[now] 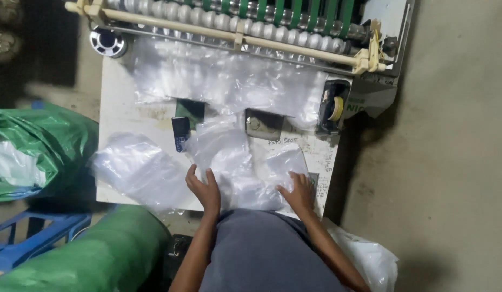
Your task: Manually folding and sealing plastic bags using a tape dispenser at a packaging workstation.
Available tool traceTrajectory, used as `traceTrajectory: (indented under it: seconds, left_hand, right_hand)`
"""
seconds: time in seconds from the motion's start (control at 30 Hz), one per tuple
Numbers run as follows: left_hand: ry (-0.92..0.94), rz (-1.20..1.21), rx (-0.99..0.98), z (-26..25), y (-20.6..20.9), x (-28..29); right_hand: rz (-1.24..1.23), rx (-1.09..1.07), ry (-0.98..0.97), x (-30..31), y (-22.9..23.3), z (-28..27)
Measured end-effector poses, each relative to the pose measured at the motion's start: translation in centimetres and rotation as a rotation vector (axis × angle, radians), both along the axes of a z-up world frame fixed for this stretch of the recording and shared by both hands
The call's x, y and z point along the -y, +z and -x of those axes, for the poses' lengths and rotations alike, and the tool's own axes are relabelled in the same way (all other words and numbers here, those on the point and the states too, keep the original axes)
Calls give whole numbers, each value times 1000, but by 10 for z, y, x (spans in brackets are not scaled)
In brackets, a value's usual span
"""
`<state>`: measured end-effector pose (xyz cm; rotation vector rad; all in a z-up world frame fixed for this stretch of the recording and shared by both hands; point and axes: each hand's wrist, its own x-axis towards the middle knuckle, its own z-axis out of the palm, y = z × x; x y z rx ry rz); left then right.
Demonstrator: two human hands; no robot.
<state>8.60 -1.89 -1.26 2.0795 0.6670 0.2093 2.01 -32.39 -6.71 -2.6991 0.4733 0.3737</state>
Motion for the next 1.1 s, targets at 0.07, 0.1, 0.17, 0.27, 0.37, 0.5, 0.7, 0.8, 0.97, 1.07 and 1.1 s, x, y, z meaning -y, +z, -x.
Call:
traceTrajectory:
  seconds: [0.07,0.1,0.17,0.27,0.37,0.5,0.7,0.8,0.97,1.07,1.1]
  left_hand:
    - [128,343,-296,23,-17,-13]
    - [142,343,-283,24,-25,-16]
    - [90,491,-356,30,-41,-25]
    - [-35,520,-444,13,-9,-30]
    - [-156,334,-546,7,-52,-41]
    - [-150,202,-440,-6,-17,-34]
    - [-204,452,-619,-23,5,-35]
    - [-321,317,-690,-22,19,-32]
    - [-251,609,-683,-14,57,-23]
    - [-191,716,-570,-6,20,-31]
    - [-199,716,-570,-9,53,-32]
  right_hand:
    - [125,-92,129,5,-56,25]
    - [124,-81,144,1,-37,18]
    - [48,24,28,-9,1,12]
    - [-264,-105,-273,-17,43,-12]
    - [-519,143,-537,-13,31,-13]
    - [-717,263,-763,-42,110,-30]
    - [-969,417,-918,-24,66,-14]
    - [-1030,445,-931,-27,64,-9]
    - [-1114,501,-944,-22,58,-7]
    - [-1145,531,-946,-16,52,-5]
    - [-1143,538,-950,-10,41,-9]
